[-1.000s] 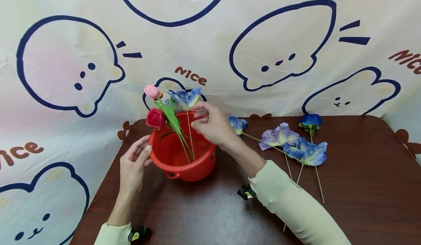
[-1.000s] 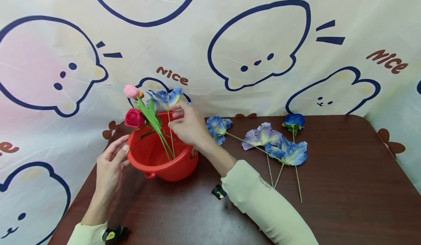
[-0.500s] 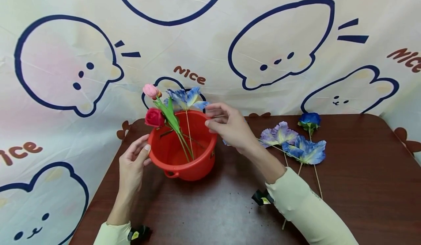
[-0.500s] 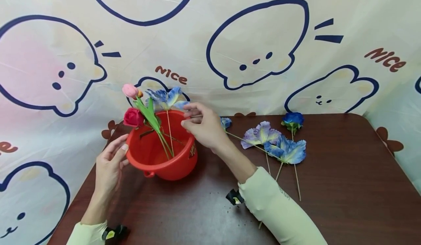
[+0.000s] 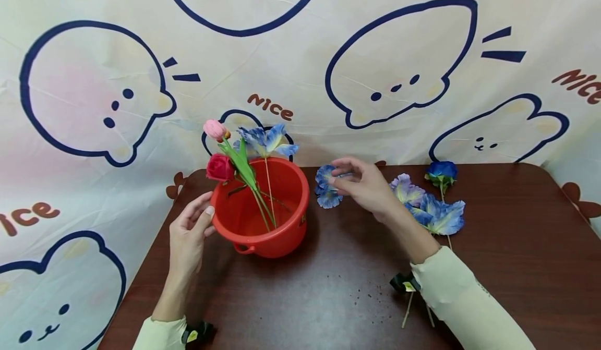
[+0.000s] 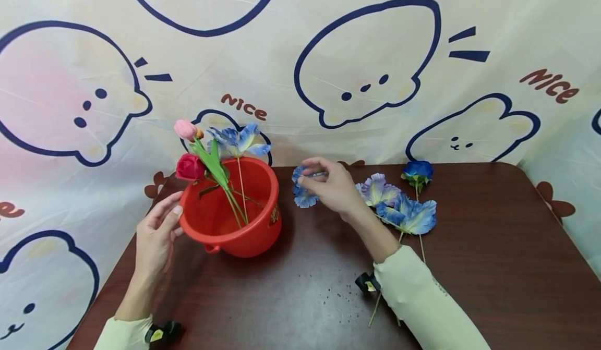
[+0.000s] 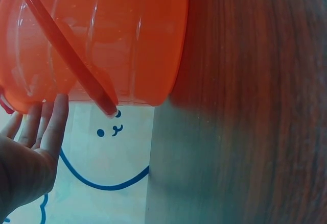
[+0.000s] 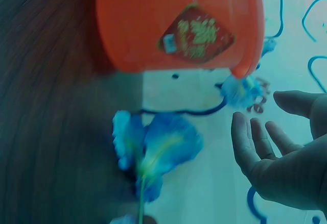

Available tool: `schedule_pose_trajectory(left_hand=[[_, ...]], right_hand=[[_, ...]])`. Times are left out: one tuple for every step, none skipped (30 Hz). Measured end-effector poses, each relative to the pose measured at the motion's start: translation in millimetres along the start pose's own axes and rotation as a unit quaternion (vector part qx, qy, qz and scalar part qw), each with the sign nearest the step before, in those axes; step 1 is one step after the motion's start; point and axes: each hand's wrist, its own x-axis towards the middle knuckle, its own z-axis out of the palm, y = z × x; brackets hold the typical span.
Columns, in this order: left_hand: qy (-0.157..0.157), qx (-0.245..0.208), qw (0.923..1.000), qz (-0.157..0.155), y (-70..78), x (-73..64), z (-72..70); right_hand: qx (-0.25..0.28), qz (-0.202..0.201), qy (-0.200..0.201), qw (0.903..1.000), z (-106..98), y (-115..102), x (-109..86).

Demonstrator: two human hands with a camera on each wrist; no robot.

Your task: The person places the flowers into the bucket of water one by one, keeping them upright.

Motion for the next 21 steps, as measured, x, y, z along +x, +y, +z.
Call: schedule_pose_trajectory(left_hand=[[0.0,-0.002,1.0,0.001,-0.2,0.1,0.0],[0.001,-0.003,1.0,0.001,-0.3,0.2,0.1],[0.001,-0.004,1.0,0.002,-0.4,0.3,0.1],[0.001,-0.005,1.0,0.003,-0.5,0.4,0.2],[0.002,-0.006,1.0,0.004,-0.6,0.4,0.2],[0.002,-0.007,1.0,0.005,-0.6,0.4,0.2],[0.002,-0.008,1.0,0.005,-0.7,0.3,0.1],[0.002,-0.008,0.9999,0.006,-0.8,0.2,0.1],[0.002,-0.009,0.9999,0.006,-0.9,0.1,0.0],[0.001,-0.009,0.9999,0.007,-1.0,0.0,0.0],[0.001,-0.01,0.9999,0.007,-1.1,-0.1,0.0],[0.0,-0.01,0.9999,0.007,-1.0,-0.1,-0.2],[0.0,-0.01,0.9999,0.007,-1.0,-0.2,-0.2],[0.0,-0.009,0.9999,0.007,-0.9,-0.2,-0.3],[0.0,-0.009,0.9999,0.007,-0.9,-0.2,-0.4],[0.0,-0.008,0.9999,0.007,-0.8,-0.1,-0.4],[0.001,-0.007,1.0,0.006,-0.8,-0.1,-0.4],[0.001,-0.007,1.0,0.006,-0.7,0.0,-0.4],[0.001,-0.007,1.0,0.006,-0.7,0.0,-0.3],[0.001,-0.007,1.0,0.005,-0.7,0.1,-0.2],[0.001,-0.008,1.0,0.004,-0.8,0.1,0.0]], right_hand=[[-0.001,0.003,0.004,1.0,-4,4,0.2],[-0.002,0.008,0.007,0.9999,-7,7,0.5],[-0.005,0.011,0.011,0.9999,-10,10,0.7],[-0.007,0.015,0.013,0.9998,-13,14,0.9],[-0.01,0.019,0.015,0.9997,-17,16,1.1],[-0.011,0.021,0.015,0.9996,-20,19,1.2],[-0.014,0.024,0.015,0.9995,-23,22,1.3],[-0.022,0.026,0.013,0.9993,-26,25,1.3],[-0.028,0.027,0.01,0.9992,-30,27,1.2],[-0.036,0.029,0.007,0.9989,-33,29,1.1],[-0.044,0.029,0.003,0.9986,-36,32,0.9],[-0.054,0.029,0.0,0.9981,-39,34,0.6],[-0.063,0.031,-0.004,0.9976,-42,36,0.3],[-0.07,0.033,-0.008,0.997,-45,38,0.0],[-0.08,0.036,-0.009,0.9961,-48,40,-0.3],[-0.093,0.04,-0.009,0.9949,-51,41,-0.4],[-0.108,0.042,-0.008,0.9933,-53,43,-0.4],[-0.125,0.042,-0.006,0.9912,-56,44,-0.2],[-0.142,0.042,-0.005,0.989,-58,45,-0.2],[-0.158,0.04,-0.004,0.9866,-61,46,0.2],[-0.174,0.038,-0.003,0.984,-63,47,0.6]])
